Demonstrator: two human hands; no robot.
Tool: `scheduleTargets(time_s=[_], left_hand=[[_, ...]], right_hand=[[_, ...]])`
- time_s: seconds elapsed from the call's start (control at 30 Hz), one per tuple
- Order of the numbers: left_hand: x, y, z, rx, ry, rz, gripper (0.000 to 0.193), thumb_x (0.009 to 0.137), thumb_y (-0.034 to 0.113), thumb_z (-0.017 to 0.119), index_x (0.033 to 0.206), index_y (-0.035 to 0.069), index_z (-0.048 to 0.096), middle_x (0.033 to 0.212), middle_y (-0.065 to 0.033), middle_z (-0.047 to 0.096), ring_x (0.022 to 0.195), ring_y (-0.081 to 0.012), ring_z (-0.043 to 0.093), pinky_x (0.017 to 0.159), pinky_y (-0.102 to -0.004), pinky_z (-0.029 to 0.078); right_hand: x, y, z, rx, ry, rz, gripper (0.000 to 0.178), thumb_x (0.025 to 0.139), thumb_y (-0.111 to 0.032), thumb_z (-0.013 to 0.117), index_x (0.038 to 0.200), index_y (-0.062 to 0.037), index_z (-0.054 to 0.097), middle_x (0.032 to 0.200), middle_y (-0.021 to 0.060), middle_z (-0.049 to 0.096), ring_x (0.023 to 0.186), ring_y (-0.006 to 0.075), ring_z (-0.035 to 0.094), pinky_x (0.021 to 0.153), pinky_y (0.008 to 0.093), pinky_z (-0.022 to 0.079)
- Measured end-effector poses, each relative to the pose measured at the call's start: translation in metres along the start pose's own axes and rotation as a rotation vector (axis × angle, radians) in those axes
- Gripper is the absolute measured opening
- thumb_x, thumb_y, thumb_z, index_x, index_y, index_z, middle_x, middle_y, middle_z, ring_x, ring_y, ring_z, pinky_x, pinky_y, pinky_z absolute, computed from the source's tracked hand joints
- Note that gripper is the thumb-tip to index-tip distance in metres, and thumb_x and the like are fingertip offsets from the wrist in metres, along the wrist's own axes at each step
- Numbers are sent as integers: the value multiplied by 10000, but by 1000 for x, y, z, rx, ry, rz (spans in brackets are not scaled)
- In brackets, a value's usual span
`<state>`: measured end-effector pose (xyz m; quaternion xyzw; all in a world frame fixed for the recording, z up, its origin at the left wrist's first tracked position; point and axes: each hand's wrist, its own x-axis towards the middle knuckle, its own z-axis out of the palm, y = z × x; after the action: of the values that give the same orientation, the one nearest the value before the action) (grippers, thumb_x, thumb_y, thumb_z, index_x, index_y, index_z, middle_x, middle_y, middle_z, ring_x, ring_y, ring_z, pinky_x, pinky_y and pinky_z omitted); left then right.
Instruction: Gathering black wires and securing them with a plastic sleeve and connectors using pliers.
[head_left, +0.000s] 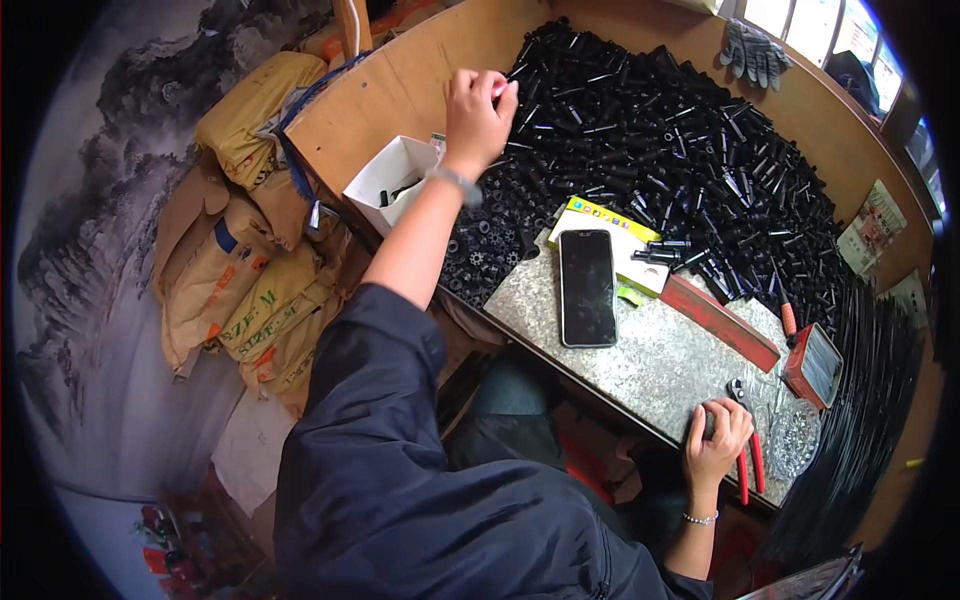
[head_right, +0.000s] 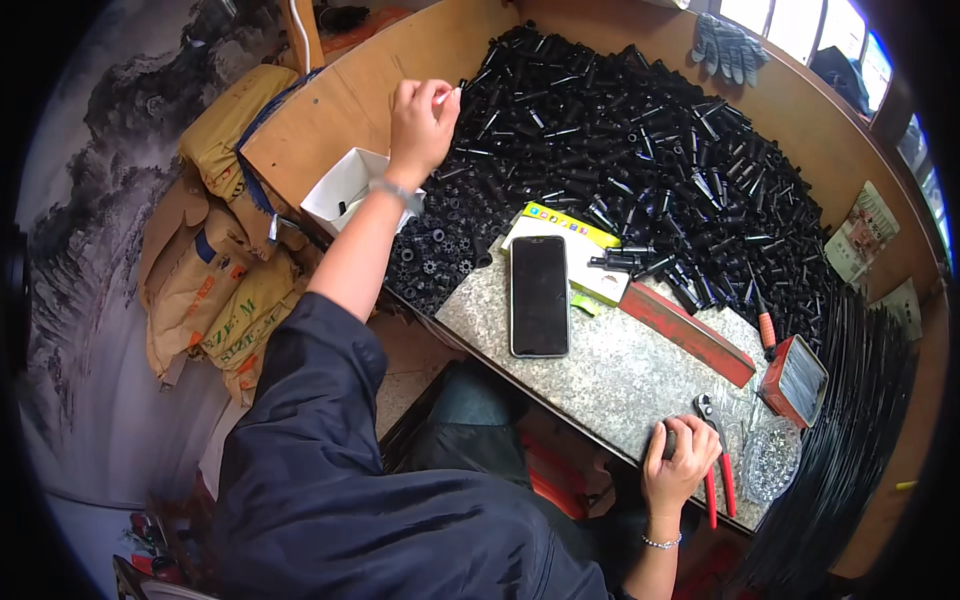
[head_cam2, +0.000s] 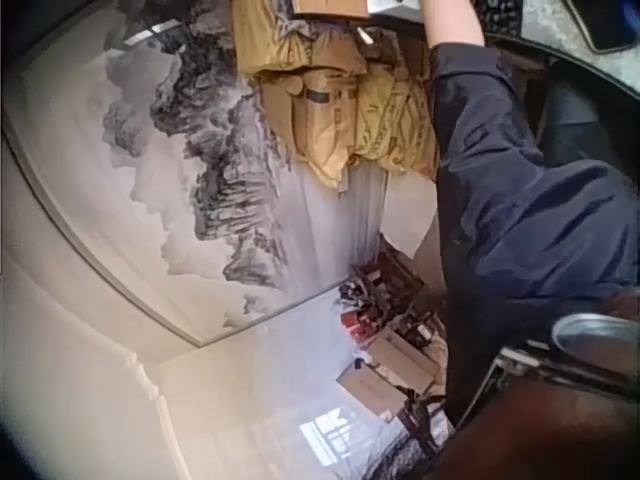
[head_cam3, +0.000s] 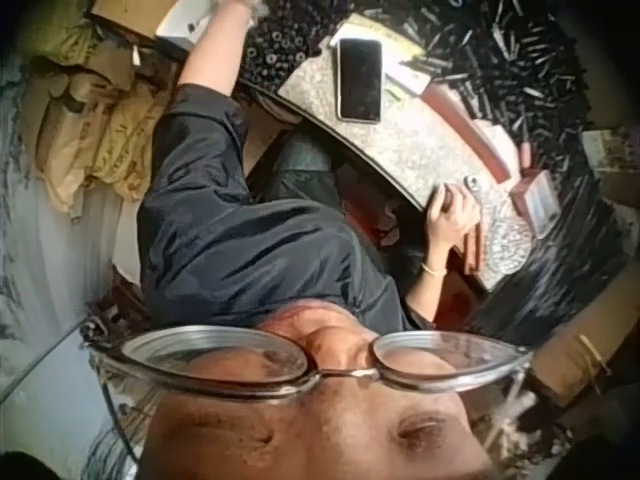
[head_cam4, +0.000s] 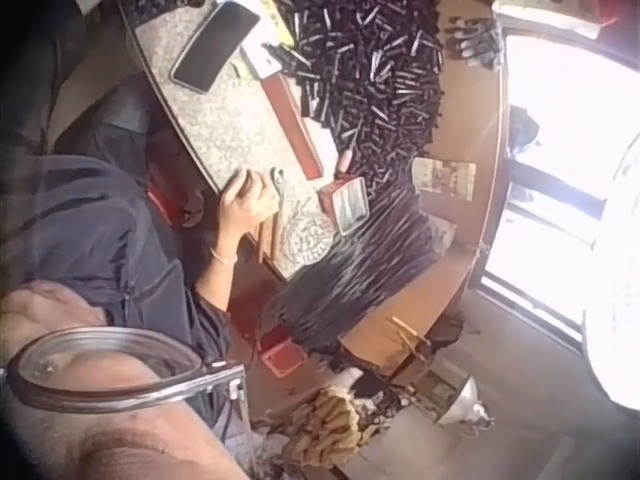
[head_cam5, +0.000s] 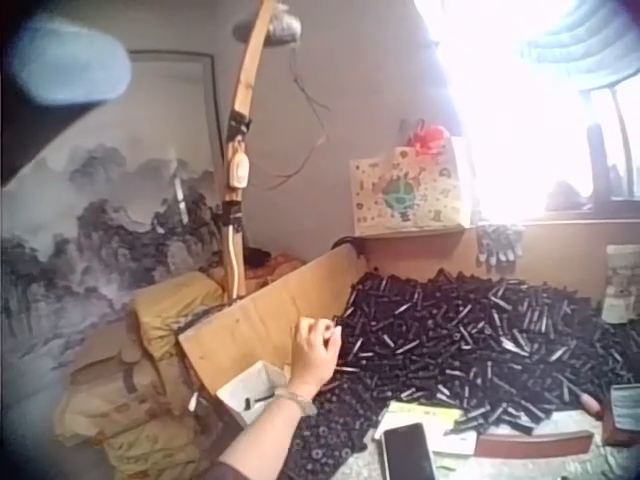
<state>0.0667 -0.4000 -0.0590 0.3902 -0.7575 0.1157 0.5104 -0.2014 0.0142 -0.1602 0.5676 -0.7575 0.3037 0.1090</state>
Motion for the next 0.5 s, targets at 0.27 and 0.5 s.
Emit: scheduleTargets(time_s=[0.27,0.5], left_hand=[[-66,-13,41,410,-624,-406,529,766,294,674,1163,-3,489,1122,-281,511,970,-441,552,814,-468,467],[-55,-4,112,127,-629,-250,304,811,142,538,1075,-8,549,993,-278,597,894,-417,601,802,-454,487]], right_hand=[[2,0,-4,-9,-15,14,92,770,-92,650,822,-47,590,889,93,571,868,263,517,806,370,368],[5,0,1,5,-28,20,98,771,-89,648,840,-48,591,898,96,567,869,265,513,805,371,365]])
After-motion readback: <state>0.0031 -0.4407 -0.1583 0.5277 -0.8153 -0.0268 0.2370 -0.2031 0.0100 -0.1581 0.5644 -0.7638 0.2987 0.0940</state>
